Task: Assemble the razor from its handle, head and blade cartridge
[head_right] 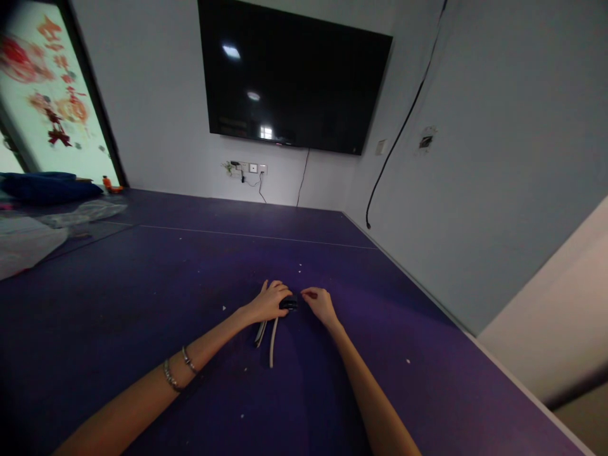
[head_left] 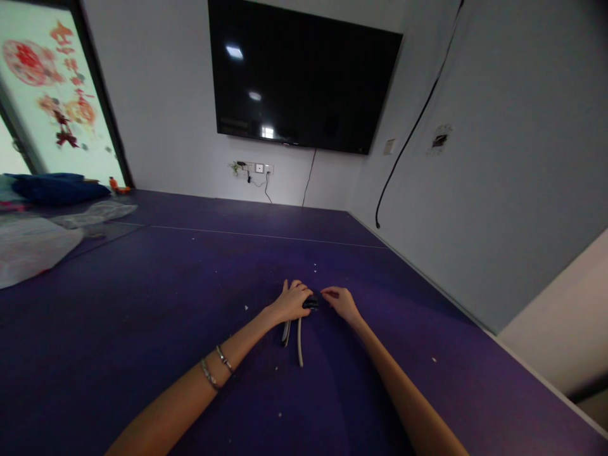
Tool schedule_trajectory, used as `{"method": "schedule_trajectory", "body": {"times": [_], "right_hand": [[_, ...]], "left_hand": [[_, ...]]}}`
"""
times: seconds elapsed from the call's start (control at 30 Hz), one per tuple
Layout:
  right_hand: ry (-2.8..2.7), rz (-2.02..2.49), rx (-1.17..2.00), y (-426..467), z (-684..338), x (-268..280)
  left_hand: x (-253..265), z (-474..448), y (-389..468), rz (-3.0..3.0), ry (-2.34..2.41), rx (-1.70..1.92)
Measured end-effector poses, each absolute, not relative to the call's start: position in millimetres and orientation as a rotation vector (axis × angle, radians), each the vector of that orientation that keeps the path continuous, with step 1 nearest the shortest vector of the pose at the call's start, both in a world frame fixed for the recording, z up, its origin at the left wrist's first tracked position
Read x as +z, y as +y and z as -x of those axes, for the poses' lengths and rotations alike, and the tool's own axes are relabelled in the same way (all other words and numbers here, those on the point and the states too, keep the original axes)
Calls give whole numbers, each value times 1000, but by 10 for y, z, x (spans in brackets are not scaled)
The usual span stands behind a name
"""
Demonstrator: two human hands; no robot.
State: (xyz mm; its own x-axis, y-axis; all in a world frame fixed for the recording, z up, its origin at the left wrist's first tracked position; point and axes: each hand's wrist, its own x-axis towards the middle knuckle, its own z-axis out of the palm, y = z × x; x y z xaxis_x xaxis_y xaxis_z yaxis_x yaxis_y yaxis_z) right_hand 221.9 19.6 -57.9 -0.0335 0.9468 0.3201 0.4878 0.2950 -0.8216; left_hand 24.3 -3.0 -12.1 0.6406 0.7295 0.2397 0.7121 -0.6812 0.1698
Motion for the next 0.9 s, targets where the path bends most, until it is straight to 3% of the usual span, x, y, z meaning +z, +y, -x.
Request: {"method": "schedule_trajectory", "body": {"times": [0.27, 0.47, 0.67, 0.9], "right_hand": [[-1615, 1320, 641, 218, -2282, -718], [-1635, 1332, 606, 239, -2280, -741], [-1662, 1328, 538, 241, -2280, -728], [-1694, 1318, 479, 184, -2258, -673]], "left_hand": [[295, -168, -128, -2713, 1460, 693], [687, 227, -251, -2492, 1655, 519], [423, 307, -572, -2364, 1765, 143], [-17, 111, -783, -2440, 1825, 109]]}}
